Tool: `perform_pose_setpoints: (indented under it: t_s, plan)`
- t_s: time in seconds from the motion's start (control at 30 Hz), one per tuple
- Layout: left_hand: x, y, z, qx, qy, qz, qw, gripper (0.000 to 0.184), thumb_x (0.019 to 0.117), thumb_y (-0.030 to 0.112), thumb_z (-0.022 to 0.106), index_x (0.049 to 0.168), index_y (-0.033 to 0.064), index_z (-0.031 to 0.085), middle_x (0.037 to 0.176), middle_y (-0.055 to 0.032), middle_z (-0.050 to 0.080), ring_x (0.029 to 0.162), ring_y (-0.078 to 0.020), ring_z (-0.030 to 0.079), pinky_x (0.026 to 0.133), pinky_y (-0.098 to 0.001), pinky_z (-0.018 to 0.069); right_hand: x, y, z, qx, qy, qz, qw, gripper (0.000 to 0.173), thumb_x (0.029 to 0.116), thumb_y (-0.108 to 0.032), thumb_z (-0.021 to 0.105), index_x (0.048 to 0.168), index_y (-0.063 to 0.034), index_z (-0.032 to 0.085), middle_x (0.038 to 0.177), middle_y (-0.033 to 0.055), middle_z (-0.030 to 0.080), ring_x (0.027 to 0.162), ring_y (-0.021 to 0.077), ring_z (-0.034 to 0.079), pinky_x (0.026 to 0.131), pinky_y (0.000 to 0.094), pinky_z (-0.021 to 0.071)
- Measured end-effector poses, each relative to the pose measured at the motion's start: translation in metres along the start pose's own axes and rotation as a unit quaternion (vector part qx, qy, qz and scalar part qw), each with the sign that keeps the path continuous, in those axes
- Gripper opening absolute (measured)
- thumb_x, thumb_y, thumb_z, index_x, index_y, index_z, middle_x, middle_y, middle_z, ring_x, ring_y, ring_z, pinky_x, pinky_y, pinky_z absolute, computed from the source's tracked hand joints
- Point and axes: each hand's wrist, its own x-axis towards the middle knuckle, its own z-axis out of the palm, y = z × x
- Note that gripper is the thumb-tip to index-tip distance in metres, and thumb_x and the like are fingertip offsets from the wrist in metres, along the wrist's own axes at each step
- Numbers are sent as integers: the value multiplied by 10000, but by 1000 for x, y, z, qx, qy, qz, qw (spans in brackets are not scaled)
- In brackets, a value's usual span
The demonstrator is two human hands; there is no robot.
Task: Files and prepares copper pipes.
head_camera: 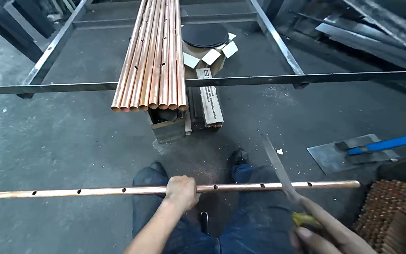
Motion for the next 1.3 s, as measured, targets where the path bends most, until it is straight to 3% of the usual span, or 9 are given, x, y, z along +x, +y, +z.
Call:
perform_pose_setpoints:
  t_s: [0.1,0.23,0.5,0.6,0.77,0.97,1.13,1.23,1.3]
  plan:
    - [0,7,-12,-16,-69,-24,997,397,966,388,615,1059,12,704,1155,-206,713,1121,-400,679,919,-638,534,24,31,11,-273,40,-63,959,721,998,-248,663,1618,-83,334,976,146,746,696,247,712,644,478,620]
    - [16,2,-16,-49,-95,-33,994,380,899,406,624,1059,71,708,1092,-174,727,1069,-386,695,856,-657,541,41,52,22,-393,-23,-25,919,588,1032,-380,546,1598,-291,415,1085,130,742,828,313,723,700,560,584]
    - [25,4,-30,-48,-156,-59,985,385,884,421,629,913,41,684,1028,-173,716,995,-368,692,792,-655,526,48,52,33,-471,-74,1,879,544,1046,-356,528,1582,-304,445,1076,180,713,836,371,720,672,555,578]
    - [27,5,-31,-48,-162,-60,984,368,882,401,628,913,38,676,1020,-174,714,984,-363,693,783,-648,527,46,56,36,-499,-51,-45,864,472,1063,-306,463,1531,-296,527,971,161,718,786,354,718,603,514,571]
    - [28,6,-30,-45,-162,-65,984,361,863,405,627,893,48,673,1011,-167,716,979,-362,696,766,-643,532,33,50,33,-497,-125,-24,858,480,1094,-327,382,1569,-320,457,1041,185,700,844,390,709,645,550,569]
    - [23,11,-25,-39,-110,-90,989,354,846,394,656,972,65,687,1070,-164,723,1020,-368,708,780,-639,558,100,56,46,-516,-99,-50,850,503,1026,-340,488,1528,-370,511,959,112,735,768,323,721,633,524,573]
    - [21,10,-23,-39,-103,-101,989,378,833,411,670,982,65,694,1076,-152,726,1023,-355,712,785,-619,569,53,49,34,-482,-144,-49,863,484,1080,-330,413,1559,-309,478,1001,168,717,781,366,710,625,545,566]
    - [18,13,-17,-32,-75,-107,991,372,835,405,670,993,70,699,1076,-143,732,1022,-351,716,789,-612,577,98,59,50,-497,-107,-62,859,492,1039,-336,471,1529,-352,513,954,115,732,766,329,716,624,536,571]
    - [17,11,-16,-25,-64,-106,992,364,849,399,664,1000,69,699,1074,-137,734,1025,-344,717,806,-600,577,125,54,57,-511,-124,-38,850,502,1036,-337,457,1536,-368,494,1021,112,751,878,336,734,721,557,582]
